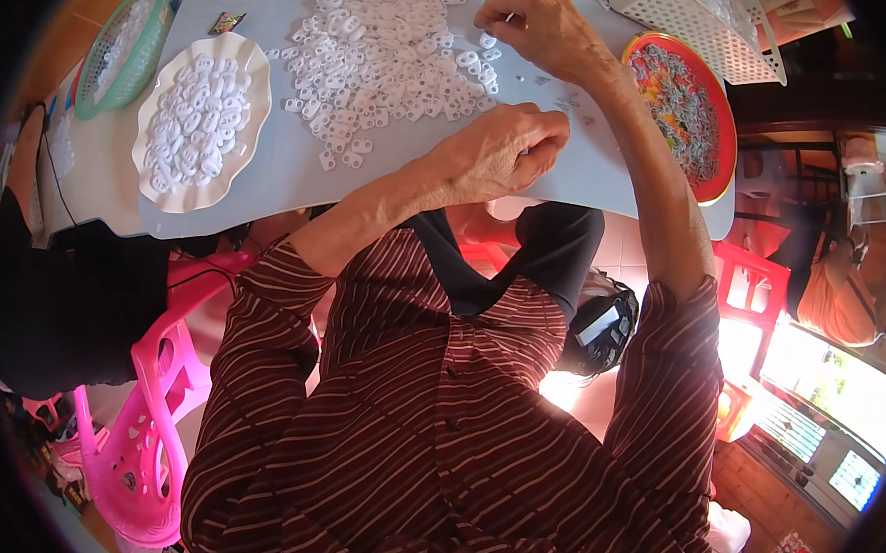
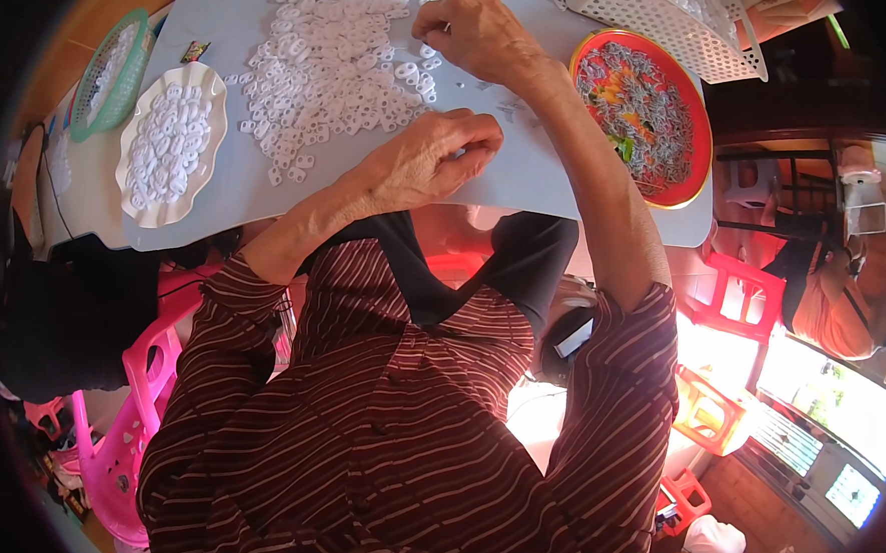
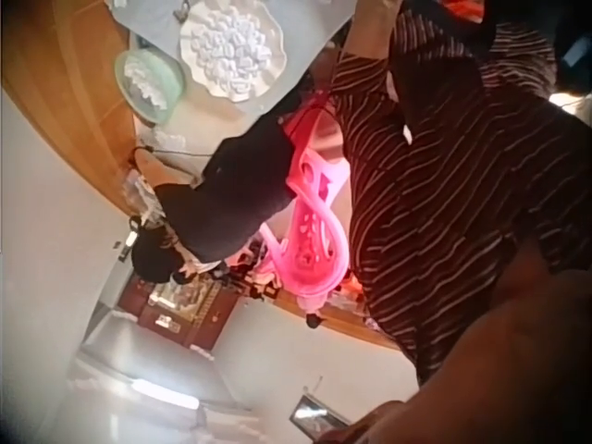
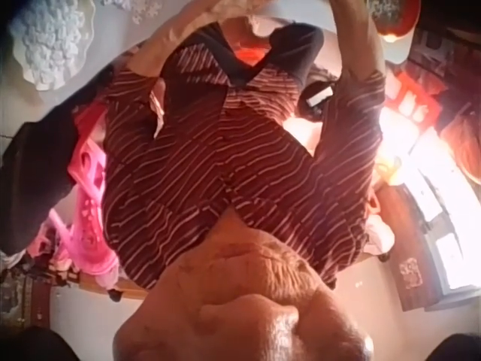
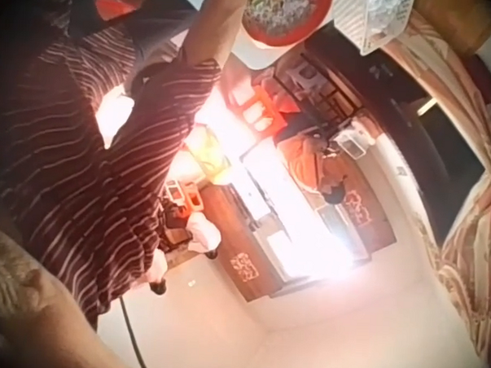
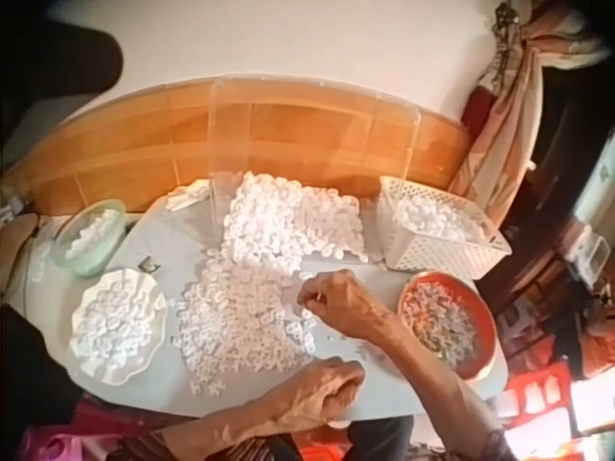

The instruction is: Manually assembling small white plastic components by inserting smaller parts into them.

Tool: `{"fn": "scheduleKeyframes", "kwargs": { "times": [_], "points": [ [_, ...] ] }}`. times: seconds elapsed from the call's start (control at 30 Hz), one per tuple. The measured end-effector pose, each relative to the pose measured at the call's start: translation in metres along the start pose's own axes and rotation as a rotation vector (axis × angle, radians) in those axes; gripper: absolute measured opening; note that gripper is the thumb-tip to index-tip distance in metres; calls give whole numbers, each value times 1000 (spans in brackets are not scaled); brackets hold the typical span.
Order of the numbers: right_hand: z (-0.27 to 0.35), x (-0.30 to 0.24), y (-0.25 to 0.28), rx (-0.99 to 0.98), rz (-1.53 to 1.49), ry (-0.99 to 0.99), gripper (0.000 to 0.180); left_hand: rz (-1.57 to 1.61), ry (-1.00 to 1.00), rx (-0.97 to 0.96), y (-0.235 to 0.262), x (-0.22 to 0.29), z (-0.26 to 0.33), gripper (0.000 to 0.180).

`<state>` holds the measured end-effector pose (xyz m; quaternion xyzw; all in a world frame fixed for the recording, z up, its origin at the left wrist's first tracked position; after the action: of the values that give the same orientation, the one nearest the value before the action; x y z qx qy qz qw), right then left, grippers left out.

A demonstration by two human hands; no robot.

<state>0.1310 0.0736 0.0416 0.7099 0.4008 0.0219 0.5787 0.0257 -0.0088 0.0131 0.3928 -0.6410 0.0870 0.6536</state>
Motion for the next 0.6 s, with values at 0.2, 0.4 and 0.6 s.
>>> {"fn": "scheduleKeyframes", "kwargs": {
  "times": [0.2, 0.4, 0.6],
  "points": [
    [11, -6, 6, -36, 1, 48, 14, -2, 17, -5, 0, 2, 0, 9],
    [18, -12, -2, -108, 130, 132, 16, -22, 20, 18, -1, 4, 1, 9],
    [25, -16, 1, -54, 240, 129, 14, 65, -2, 39, 2, 6, 1, 7]
  ]
}}
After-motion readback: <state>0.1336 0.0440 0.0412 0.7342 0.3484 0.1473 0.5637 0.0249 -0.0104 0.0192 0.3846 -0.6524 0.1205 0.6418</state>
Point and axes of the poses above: each hand's wrist, its own z-axis away from the middle knuckle, its own y-axis out of the back of the hand, x = y × z, the point moved 4 cm from there along -z, towards the middle knuckle, and after that the axes turned 11 degrees about y, right-handed, at the moved point
